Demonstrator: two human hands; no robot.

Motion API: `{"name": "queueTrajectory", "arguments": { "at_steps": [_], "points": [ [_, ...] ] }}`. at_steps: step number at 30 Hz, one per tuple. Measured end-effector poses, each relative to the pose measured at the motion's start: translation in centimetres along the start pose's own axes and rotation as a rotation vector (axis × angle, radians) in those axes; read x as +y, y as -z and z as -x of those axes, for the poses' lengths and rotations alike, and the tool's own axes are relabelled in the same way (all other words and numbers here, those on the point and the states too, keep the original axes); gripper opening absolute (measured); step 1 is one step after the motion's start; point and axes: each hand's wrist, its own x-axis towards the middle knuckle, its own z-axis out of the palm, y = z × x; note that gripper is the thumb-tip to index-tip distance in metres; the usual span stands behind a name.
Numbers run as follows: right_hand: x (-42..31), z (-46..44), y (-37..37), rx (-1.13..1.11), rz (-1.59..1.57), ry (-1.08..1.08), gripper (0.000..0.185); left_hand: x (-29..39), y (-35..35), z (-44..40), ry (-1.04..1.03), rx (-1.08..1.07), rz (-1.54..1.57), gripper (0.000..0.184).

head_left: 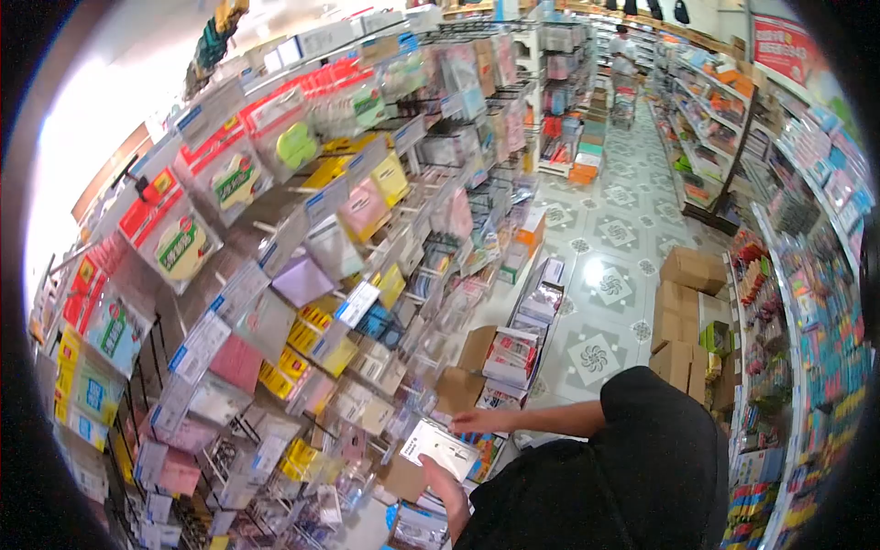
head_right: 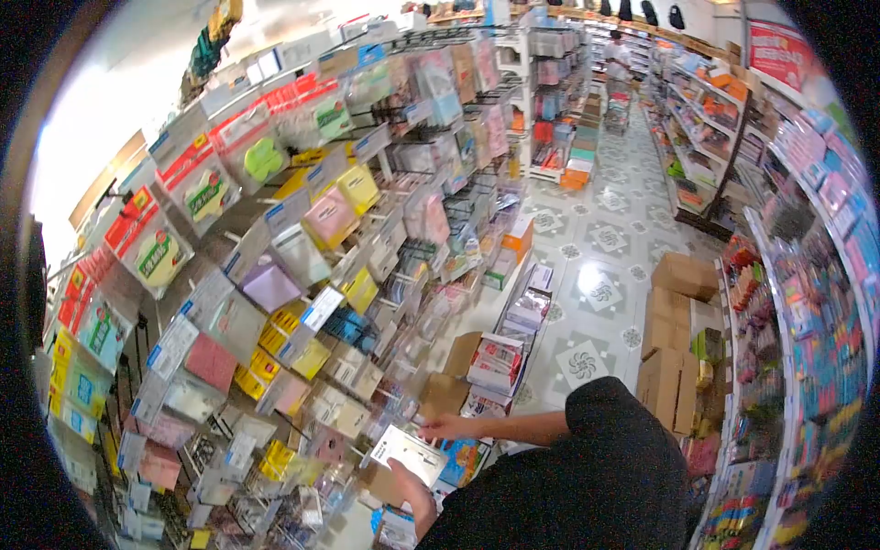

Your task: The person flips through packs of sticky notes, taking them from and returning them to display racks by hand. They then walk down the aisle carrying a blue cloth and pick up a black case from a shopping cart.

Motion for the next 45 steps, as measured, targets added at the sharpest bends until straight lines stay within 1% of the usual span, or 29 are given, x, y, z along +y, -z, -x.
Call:
{"name": "queueTrajectory", "arguments": {
  "at_steps": [2,4,5,6,8,13,14,15,16,19,21,23,25,26,28,29,30,31,32,33,34,35,36,38,39,40,42,44,45],
  "points": [
    [1.2,1.2,0.0,0.061,-0.007,0.011,0.052,0.0,-0.6,-0.4,0.032,-0.059,-0.090,0.056],
    [0.6,2.7,-0.3,0.121,0.060,0.059,0.040,-0.3,-1.3,-1.2,-0.006,-0.193,-0.099,0.056],
    [0.1,3.2,-0.4,0.132,0.058,0.064,0.040,-0.7,-1.7,-1.7,-0.025,-0.256,-0.101,0.057],
    [-0.8,3.9,-0.4,0.183,0.113,0.110,0.042,-1.7,-2.0,-2.5,-0.088,-0.258,-0.117,0.056],
    [-2.3,4.9,-0.2,0.238,0.170,0.155,0.043,-2.4,-2.6,-3.6,-0.083,-0.263,-0.137,0.056],
    [-2.2,3.7,0.9,0.195,0.166,0.068,0.044,-1.3,-3.5,-3.1,-0.077,-0.285,-0.132,0.056],
    [-1.8,3.4,1.0,0.191,0.165,0.071,0.044,-2.4,-3.2,-3.8,-0.072,-0.286,0.011,0.057],
    [-2.4,3.7,0.8,0.208,0.045,0.124,0.043,-1.9,-3.5,-3.5,-0.066,-0.285,0.155,0.058],
    [-3.0,3.8,0.6,0.222,-0.076,0.174,0.041,-1.3,-3.4,-3.0,-0.068,-0.278,0.153,0.058],
    [-2.5,2.2,1.4,0.246,-0.189,0.178,0.037,1.2,-2.2,-0.5,-0.075,-0.243,0.085,0.056],
    [-1.5,0.8,2.4,0.244,-0.191,0.142,0.035,2.1,-1.4,0.4,-0.194,-0.067,-0.194,0.053],
    [1.1,-2.2,4.2,0.245,-0.242,0.137,0.038,2.2,-0.4,0.2,-0.185,-0.017,-0.194,0.051],
    [-1.0,-1.9,4.6,0.290,-0.224,0.185,0.038,2.1,0.6,0.1,-0.169,0.055,-0.193,0.047],
    [-0.8,-2.7,5.2,0.300,-0.129,0.150,0.039,2.0,1.0,0.3,-0.145,0.057,-0.048,0.045],
    [0.0,-4.5,6.6,0.344,0.156,0.099,0.042,-0.7,3.2,-1.0,-0.162,0.079,0.039,0.042],
    [-0.5,-4.8,6.6,0.358,0.154,0.096,0.042,-2.3,4.4,-1.9,-0.187,0.095,0.132,0.041],
    [-1.1,-5.1,6.7,0.367,0.152,0.090,0.043,-3.3,5.5,-2.3,-0.140,0.088,0.095,0.045],
    [-1.3,-5.9,7.0,0.358,0.295,0.171,0.039,-5.3,7.0,-3.6,-0.150,0.089,0.076,0.046],
    [3.4,-10.7,8.9,0.367,0.461,0.296,0.035,-5.1,7.2,-3.1,-0.070,0.100,0.092,0.046],
    [3.1,-11.5,9.3,0.319,0.490,0.289,0.032,-5.3,7.1,-2.8,-0.128,0.148,0.052,0.044],
    [0.2,-9.4,8.2,0.280,0.192,0.227,0.034,-5.2,6.8,-2.5,-0.189,0.199,-0.038,0.037],
    [0.9,-10.6,8.6,0.191,0.015,0.332,0.030,-5.3,7.0,-2.2,-0.159,0.188,-0.023,0.035],
    [2.2,-12.9,8.6,0.087,-0.372,0.242,0.027,-3.9,5.9,-1.1,-0.174,0.206,-0.037,0.036],
    [3.1,-15.3,9.1,0.093,-0.296,0.267,0.026,-4.4,6.1,-1.1,-0.237,0.198,-0.166,0.038],
    [2.8,-15.8,9.3,0.085,-0.255,0.271,0.027,-5.3,6.5,-1.4,-0.205,0.196,-0.124,0.042],
    [1.9,-15.7,8.6,0.090,-0.314,0.238,0.030,-2.7,5.1,0.2,-0.070,0.223,-0.103,0.046],
    [-1.7,-14.3,7.1,0.077,-0.363,0.185,0.034,-2.9,5.2,0.4,-0.080,0.203,-0.105,0.050],
    [-4.7,-12.5,5.7,0.220,-0.275,0.049,0.034,-3.6,5.8,0.8,-0.069,0.220,-0.106,0.049],
    [-4.5,-12.4,5.6,0.210,-0.274,0.032,0.034,-3.3,5.8,1.2,-0.088,0.204,-0.099,0.048]
  ]
}}
